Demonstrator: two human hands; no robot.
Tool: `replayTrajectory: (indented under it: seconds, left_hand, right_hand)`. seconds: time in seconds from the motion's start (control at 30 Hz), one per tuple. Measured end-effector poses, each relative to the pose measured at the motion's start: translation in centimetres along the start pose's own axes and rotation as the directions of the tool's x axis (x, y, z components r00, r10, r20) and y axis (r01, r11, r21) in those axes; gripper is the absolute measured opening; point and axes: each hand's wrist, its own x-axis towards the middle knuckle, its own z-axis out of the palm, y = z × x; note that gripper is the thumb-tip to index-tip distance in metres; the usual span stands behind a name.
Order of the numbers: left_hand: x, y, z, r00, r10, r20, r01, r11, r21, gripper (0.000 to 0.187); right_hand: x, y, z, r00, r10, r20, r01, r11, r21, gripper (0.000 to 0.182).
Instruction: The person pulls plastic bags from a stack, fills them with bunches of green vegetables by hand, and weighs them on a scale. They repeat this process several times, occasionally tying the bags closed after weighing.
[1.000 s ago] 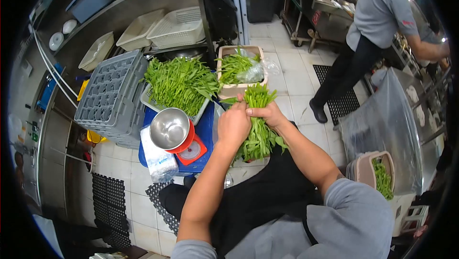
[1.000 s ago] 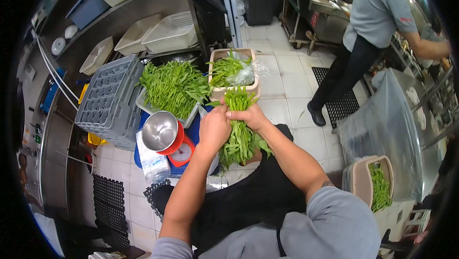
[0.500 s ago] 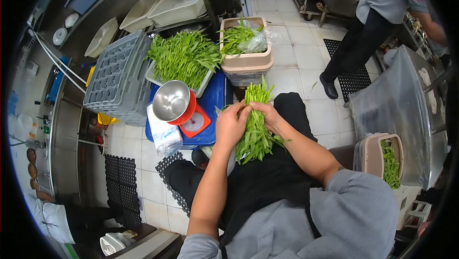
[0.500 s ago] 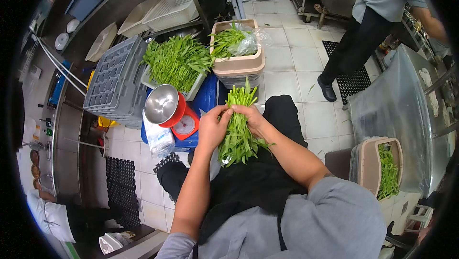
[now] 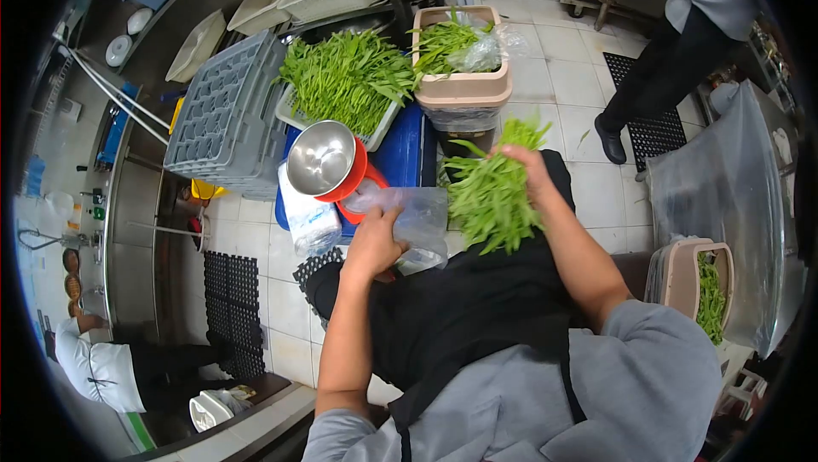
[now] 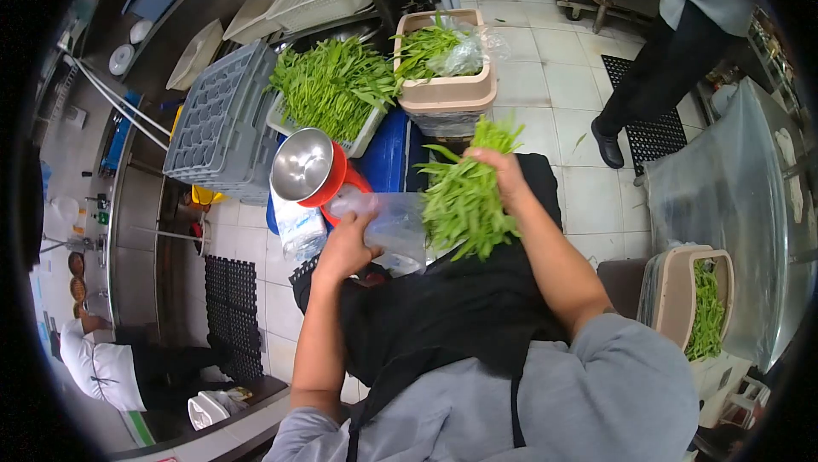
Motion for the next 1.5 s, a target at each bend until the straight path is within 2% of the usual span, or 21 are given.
replayTrajectory:
  seconds: [0.03,0.1,0.2,0.33,0.43,0.53,0.57,0.73,0.77,0.87,0.93,1.0,1.03,1.1,1.2,1.23,1.3,1.33,1.4,1.47,1.5]
  left_hand:
    - [-0.4,-1.6,1.5,0.993,-0.083,0.089,0.08,0.996,0.034,0.047]
    - [-0.6,-5.2,4.9,0.935,-0.254,0.248,0.23,0.966,0.12,0.043]
    - [1.0,-5.5,6.7,0.935,-0.302,-0.186,0.245,0.929,-0.277,0.034]
    - [6.3,-2.2,6.6,0.873,-0.376,-0.311,0.146,0.809,-0.57,0.031]
    - [8.6,1.8,5.3,0.902,-0.37,-0.224,0.056,0.614,-0.787,0.032]
    - [9.9,3.2,4.6,0.853,-0.295,-0.43,-0.162,0.633,-0.757,0.031]
    - [9.1,3.6,3.8,0.9,-0.283,-0.333,-0.088,0.63,-0.772,0.032]
    - [6.5,5.8,2.4,0.942,-0.042,-0.332,-0.139,0.853,-0.503,0.03]
    - [6.3,5.6,2.7,0.953,-0.026,-0.303,-0.129,0.868,-0.479,0.03]
    - [5.6,4.9,3.9,0.966,-0.071,-0.25,-0.054,0.886,-0.461,0.03]
    - [5.4,3.9,5.1,0.967,-0.139,-0.214,0.015,0.867,-0.498,0.031]
    - [5.4,3.6,5.6,0.947,0.003,-0.322,-0.15,0.889,-0.433,0.031]
    - [5.0,4.5,4.7,0.948,0.057,-0.313,-0.192,0.889,-0.417,0.03]
    - [4.4,5.7,3.8,0.955,0.117,-0.273,-0.218,0.901,-0.376,0.022]
    - [4.7,3.7,7.2,0.854,-0.009,-0.521,-0.309,0.797,-0.519,0.017]
    - [4.4,3.3,7.5,0.889,-0.127,-0.439,-0.186,0.777,-0.601,0.015]
    - [4.2,3.9,6.8,0.836,-0.191,-0.514,-0.21,0.755,-0.622,0.016]
    - [3.8,4.7,6.3,0.808,-0.229,-0.544,-0.218,0.74,-0.636,0.016]
    - [3.5,5.4,6.8,0.788,-0.158,-0.595,-0.247,0.804,-0.541,0.016]
    - [2.9,5.9,7.9,0.742,0.003,-0.67,-0.328,0.873,-0.36,0.019]
    - [2.8,4.8,9.5,0.793,-0.111,-0.599,-0.207,0.876,-0.436,0.024]
  right_hand:
    - [-0.2,-0.5,-0.8,0.998,0.023,-0.06,-0.023,1.0,-0.01,0.03]
    - [-0.4,-1.2,-2.2,0.995,0.097,0.032,-0.099,0.993,0.07,0.03]
    - [-1.2,-0.8,-1.0,0.977,0.122,0.175,-0.156,0.968,0.197,0.036]
    - [-2.6,-0.2,4.2,0.888,0.212,0.409,-0.277,0.955,0.104,0.049]
    - [-2.4,0.4,7.0,0.841,0.309,0.444,-0.243,0.949,-0.199,0.042]
    - [-0.8,2.6,6.6,0.846,0.402,0.351,-0.288,0.897,-0.334,0.034]
    - [-0.3,3.0,6.3,0.846,0.414,0.336,-0.303,0.892,-0.337,0.031]
    - [0.9,3.8,6.2,0.84,0.444,0.311,-0.372,0.89,-0.264,0.027]
    - [2.3,5.6,4.4,0.88,0.373,0.293,-0.316,0.922,-0.225,0.026]
    - [4.7,6.2,1.7,0.828,0.269,0.492,-0.422,0.877,0.23,0.024]
    - [2.2,3.8,3.4,0.865,0.101,0.491,-0.183,0.975,0.122,0.024]
    - [5.9,7.7,2.5,0.882,0.156,0.445,-0.166,0.986,-0.017,0.027]
    - [7.9,9.1,2.8,0.931,0.033,0.363,0.075,0.957,-0.279,0.03]
    - [9.5,10.1,1.0,0.904,0.068,0.423,-0.028,0.995,-0.099,0.033]
    - [8.3,8.7,0.2,0.843,0.128,0.523,-0.269,0.941,0.204,0.039]
    - [9.2,8.7,0.8,0.785,0.098,0.611,-0.337,0.896,0.29,0.037]
    - [9.9,10.0,1.9,0.859,0.039,0.51,-0.265,0.888,0.377,0.032]
    - [9.5,11.0,3.1,0.951,0.008,0.309,-0.122,0.928,0.352,0.03]
    - [8.8,11.4,4.3,0.993,-0.028,0.118,-0.007,0.957,0.289,0.028]
    - [7.2,9.4,5.7,0.987,-0.004,0.159,-0.043,0.956,0.289,0.028]
    - [8.3,8.9,5.5,0.941,0.203,0.272,-0.304,0.858,0.413,0.034]
